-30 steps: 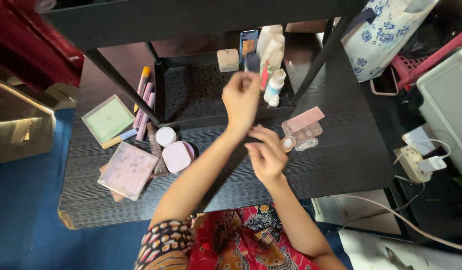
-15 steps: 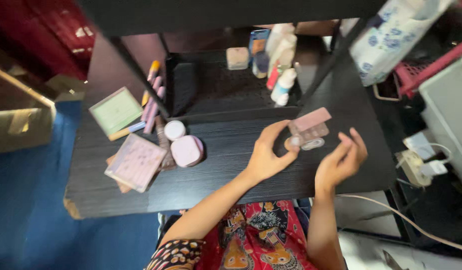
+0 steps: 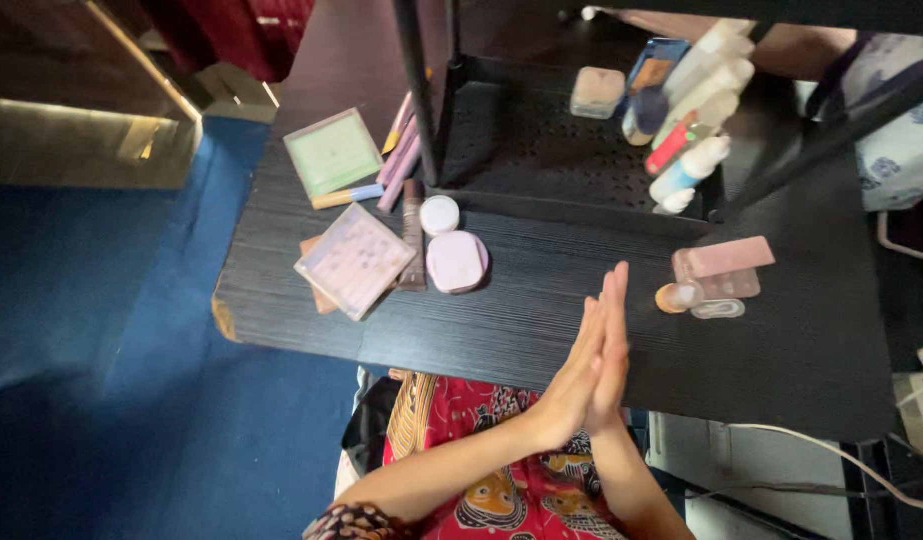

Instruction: The person organizes various cosmetic items on a black rolling cart. They pick up bottles, tubes, and compacts from the tabletop and place them onto the lower shelf of the cart, arranging them in rows.

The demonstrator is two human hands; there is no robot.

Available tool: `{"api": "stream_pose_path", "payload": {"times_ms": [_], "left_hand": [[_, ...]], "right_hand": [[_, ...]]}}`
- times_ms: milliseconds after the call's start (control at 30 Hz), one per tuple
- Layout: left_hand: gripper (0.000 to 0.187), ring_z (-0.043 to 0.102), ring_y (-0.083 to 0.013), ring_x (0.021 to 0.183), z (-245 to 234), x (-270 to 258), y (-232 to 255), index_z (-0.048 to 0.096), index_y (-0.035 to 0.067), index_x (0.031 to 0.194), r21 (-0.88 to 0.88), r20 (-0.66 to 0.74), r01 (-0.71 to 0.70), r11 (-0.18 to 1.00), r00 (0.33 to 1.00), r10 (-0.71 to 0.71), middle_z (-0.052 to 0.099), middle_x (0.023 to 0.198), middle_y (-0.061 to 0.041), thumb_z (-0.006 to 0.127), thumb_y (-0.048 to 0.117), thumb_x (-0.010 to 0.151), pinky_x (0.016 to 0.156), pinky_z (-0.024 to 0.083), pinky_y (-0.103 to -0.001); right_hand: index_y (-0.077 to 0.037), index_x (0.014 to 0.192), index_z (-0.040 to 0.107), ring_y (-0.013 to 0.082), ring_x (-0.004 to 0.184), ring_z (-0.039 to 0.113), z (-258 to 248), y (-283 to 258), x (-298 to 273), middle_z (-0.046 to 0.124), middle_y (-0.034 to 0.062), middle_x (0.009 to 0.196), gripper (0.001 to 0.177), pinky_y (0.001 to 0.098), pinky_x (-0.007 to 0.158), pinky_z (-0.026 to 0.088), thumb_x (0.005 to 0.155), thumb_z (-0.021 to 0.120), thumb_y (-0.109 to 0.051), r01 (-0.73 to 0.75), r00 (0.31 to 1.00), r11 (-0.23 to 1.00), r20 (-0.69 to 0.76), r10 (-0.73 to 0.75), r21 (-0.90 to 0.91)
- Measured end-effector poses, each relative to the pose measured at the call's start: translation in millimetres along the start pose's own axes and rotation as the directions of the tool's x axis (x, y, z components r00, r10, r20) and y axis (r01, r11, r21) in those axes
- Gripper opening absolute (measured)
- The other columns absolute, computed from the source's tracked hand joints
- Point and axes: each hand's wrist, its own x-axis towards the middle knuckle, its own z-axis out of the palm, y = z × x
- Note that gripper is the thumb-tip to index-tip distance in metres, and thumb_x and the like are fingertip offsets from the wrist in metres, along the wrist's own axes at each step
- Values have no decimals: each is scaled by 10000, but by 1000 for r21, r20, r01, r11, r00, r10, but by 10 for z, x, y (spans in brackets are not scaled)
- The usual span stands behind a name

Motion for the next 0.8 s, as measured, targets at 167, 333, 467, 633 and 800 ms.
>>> {"api": "stream_pose_path", "payload": {"times_ms": [167,333,467,633,800], "left_hand": [[679,-17,-387,1683,-61,10,254,210,72,1691,263,-48,-253,931,960,275,67,1782,-202,247,478,1148,1348,-44,-538],[602,59,-375,1658,-343,215,525,434,111,1600,433,40,-381,817,913,405,223,1754,-163,303,465,1132,1323,-50,-559],[659,21,-405,1704,-140,71,464,301,124,1653,282,38,-416,865,905,423,136,1778,-146,258,535,1140,1333,-49,-582],[624,167,-367,1635,72,-224,285,461,215,1585,661,267,-613,432,731,629,269,1726,-97,290,555,1089,1347,-64,-656],[463,375,-280,1543,-285,-94,68,676,406,1422,759,481,-650,-40,517,708,529,1569,-13,334,494,1123,1303,49,-573]], "right_hand": [[-72,1659,29,298,1663,45,177,-47,-68,1,139,1776,901,477,1354,61,1054,324,-671,-89,996,923,36,81,375],[-92,1659,-13,309,1599,103,233,-228,-341,69,140,1736,1004,488,1274,117,966,294,-751,-277,952,803,34,305,527],[-55,1676,-12,316,1648,75,83,-418,-166,36,137,1779,1080,479,1327,90,963,260,-820,-20,1000,865,18,12,501],[-48,1666,157,387,1623,96,-169,-187,-12,121,190,1756,1000,521,1283,88,977,339,-750,-391,920,221,380,93,893],[-174,1599,383,351,1588,339,792,428,-402,442,87,1646,619,478,1279,93,1129,486,-563,-790,601,-427,-419,-681,-440]]}}
